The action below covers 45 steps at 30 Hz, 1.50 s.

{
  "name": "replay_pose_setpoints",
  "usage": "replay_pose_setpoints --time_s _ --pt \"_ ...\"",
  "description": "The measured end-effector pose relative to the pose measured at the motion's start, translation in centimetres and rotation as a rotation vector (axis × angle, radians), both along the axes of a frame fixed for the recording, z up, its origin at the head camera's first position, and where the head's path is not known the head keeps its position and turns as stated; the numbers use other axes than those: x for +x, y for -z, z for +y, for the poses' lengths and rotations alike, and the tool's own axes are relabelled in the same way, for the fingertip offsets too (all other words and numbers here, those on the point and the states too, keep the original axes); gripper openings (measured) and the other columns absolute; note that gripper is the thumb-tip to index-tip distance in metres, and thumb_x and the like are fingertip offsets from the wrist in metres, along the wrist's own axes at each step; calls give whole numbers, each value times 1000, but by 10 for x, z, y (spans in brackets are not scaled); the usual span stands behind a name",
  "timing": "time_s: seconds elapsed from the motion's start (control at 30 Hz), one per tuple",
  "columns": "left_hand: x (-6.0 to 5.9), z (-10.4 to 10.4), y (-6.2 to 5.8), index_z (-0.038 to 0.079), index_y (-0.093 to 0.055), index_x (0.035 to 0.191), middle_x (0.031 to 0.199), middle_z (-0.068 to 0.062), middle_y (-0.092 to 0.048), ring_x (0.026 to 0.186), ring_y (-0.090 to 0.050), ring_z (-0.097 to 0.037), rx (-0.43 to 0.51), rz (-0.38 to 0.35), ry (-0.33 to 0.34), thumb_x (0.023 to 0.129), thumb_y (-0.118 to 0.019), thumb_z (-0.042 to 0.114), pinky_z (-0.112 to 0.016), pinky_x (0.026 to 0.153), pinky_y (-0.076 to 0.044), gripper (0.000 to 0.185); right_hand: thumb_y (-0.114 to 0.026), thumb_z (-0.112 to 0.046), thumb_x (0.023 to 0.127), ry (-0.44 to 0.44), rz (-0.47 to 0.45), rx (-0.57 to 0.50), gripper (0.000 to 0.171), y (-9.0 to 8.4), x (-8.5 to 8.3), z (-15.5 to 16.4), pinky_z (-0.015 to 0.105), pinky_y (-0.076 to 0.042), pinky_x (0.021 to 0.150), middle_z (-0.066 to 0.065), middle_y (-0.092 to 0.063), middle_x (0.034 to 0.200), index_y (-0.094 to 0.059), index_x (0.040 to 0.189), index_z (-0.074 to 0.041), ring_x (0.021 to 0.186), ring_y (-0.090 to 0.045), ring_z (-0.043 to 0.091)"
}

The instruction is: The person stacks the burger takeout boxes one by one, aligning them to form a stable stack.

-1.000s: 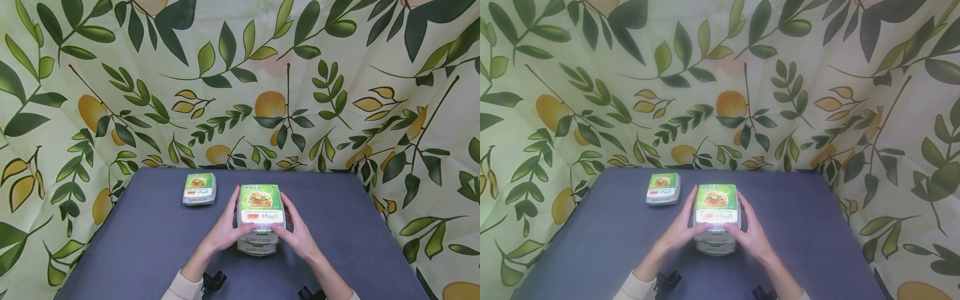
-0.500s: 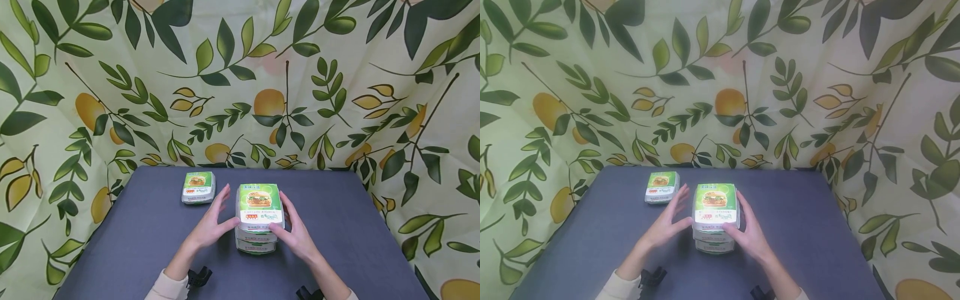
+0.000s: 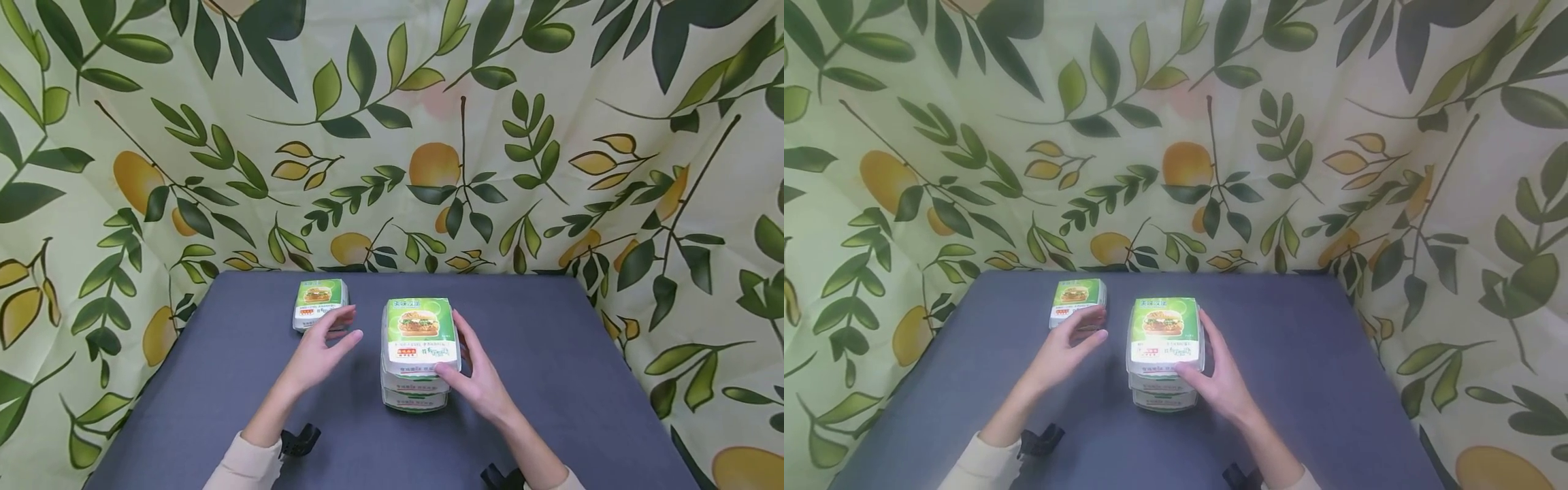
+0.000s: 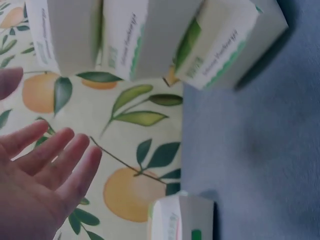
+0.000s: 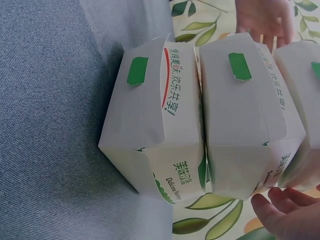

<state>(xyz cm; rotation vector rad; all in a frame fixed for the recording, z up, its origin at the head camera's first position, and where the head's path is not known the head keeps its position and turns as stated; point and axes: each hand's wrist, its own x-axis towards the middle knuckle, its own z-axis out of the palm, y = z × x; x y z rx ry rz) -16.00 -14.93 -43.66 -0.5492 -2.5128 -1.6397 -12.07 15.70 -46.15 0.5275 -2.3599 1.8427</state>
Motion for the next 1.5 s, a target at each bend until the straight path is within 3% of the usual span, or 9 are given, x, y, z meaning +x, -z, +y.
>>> replay_pose_setpoints --time_s 0.13,0.27,0.37,0.5,0.67,1.03,1.23,1.5 --pt "-8 -9 5 6 -57 140 138 -14 -59 125 -58 -33 -46 3 -97 97 -72 24 -53 102 -47 49 -70 -19 91 -3 -1 -4 88 0 1 -2 28 -34 108 10 -34 158 -19 163 -16 138 -35 29" --pt "-22 -20 9 5 -58 138 138 -17 -57 121 -59 -39 -144 101 -197 95 -73 21 -53 99 -48 49 -71 -18 91 -2 -7 -12 89 -1 2 -2 29 -34 108 10 -35 158 -19 163 -15 138 -36 30" --pt "-33 -27 12 4 -57 138 139 -18 -56 122 -55 -40 -191 181 -244 94 -74 19 -55 101 -44 50 -71 -18 91 2 -10 -15 89 -1 2 -1 28 -34 108 9 -35 158 -19 163 -15 138 -35 30" --pt "-45 -38 15 3 -54 142 142 -18 -52 131 -48 -40 -200 193 -279 93 -74 22 -57 107 -37 56 -71 -18 91 4 -11 -12 89 -2 2 -1 31 -35 108 10 -35 157 -19 163 -16 137 -35 32" --pt "-58 -52 24 4 -46 149 152 -20 -41 142 -34 -38 -227 137 -319 93 -75 30 -58 114 -28 69 -70 -19 92 2 -9 -10 89 -2 1 0 33 -34 109 9 -35 158 -18 163 -16 138 -34 32" --pt "-78 -72 53 10 -15 163 167 -24 -3 152 -5 -47 -312 -157 -313 88 -76 47 -68 115 -18 103 -70 -18 92 7 -14 -9 89 1 2 1 49 -34 109 10 -34 158 -18 163 -18 138 -35 31" --pt "-88 -77 66 11 -7 164 166 -27 1 151 -5 -50 -236 -235 -273 86 -80 44 -67 116 -15 112 -70 -19 92 10 -12 -2 89 1 3 1 41 -34 110 10 -35 157 -18 163 -17 138 -35 31" --pt "-99 -78 79 9 -5 164 166 -27 -4 150 -12 -46 -181 -263 -257 82 -86 34 -61 119 -15 118 -70 -19 92 14 -12 3 88 0 3 1 43 -35 110 10 -35 158 -18 163 -18 139 -36 28"
